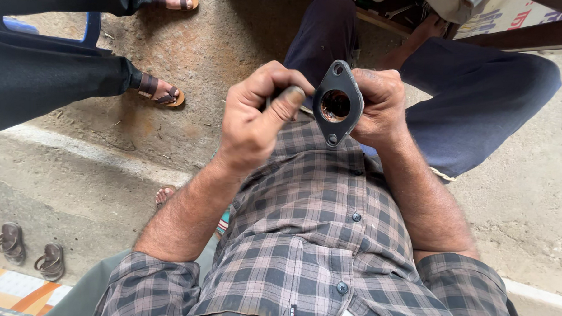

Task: The person disassembles a small electric motor, removes the end cap, and uses a screwdriver and wrench to loosen and remove components. The person handles the motor housing, end cap, and internal parts, placing tools and parts on a nearby workbench.

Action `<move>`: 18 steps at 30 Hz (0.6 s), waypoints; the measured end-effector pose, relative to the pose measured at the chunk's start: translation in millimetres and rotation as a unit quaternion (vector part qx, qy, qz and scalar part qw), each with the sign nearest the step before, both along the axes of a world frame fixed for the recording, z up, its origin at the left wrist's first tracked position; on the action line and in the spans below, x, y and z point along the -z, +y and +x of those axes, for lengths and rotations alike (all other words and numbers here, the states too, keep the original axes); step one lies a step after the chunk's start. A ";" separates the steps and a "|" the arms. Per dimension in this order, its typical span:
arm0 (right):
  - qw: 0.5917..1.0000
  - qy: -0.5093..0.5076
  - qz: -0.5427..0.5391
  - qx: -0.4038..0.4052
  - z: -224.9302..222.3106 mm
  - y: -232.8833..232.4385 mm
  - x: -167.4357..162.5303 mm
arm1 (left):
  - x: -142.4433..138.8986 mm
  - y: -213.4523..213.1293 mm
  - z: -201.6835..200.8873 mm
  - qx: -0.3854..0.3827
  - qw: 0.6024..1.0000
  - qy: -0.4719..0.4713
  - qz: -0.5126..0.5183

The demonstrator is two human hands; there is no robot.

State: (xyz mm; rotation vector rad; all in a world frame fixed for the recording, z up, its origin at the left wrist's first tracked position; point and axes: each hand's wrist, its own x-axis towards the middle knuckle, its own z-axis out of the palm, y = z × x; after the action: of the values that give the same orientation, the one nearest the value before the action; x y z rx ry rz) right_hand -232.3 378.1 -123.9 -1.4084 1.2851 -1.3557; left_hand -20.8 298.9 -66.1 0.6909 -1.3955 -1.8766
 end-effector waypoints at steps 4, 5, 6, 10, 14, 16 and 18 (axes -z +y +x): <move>0.997 -0.071 0.007 -0.020 1.9 2.1 9.4 | 12.7 1.3 0.0 -0.033 0.970 0.046 0.238; 0.996 -0.085 0.013 -0.022 2.1 2.9 11.8 | 15.3 1.3 0.3 -0.038 0.964 0.049 0.260; 0.995 -0.099 0.019 -0.024 2.5 3.6 13.7 | 17.7 0.9 0.6 -0.044 0.958 0.061 0.275; 0.989 -0.126 0.078 -0.019 3.3 7.4 13.7 | 27.5 -2.0 2.2 -0.069 0.936 0.103 0.329; 0.980 -0.171 0.094 0.034 -9.8 7.9 -1.6 | 40.2 -9.8 0.2 -0.087 0.922 0.142 0.349; 0.982 -0.152 0.087 0.074 -28.8 8.1 -15.2 | 45.8 -11.2 -0.5 -0.081 0.919 0.170 0.346; 0.984 -0.137 0.040 0.110 -60.9 10.2 -34.3 | 49.8 -12.5 1.6 -0.079 0.915 0.182 0.350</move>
State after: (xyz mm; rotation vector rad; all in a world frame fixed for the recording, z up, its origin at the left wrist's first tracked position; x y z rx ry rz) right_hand -293.2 388.3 -89.6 -1.0046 1.3211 -1.5647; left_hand -19.2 286.4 -116.0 0.7040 -0.3968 -2.2265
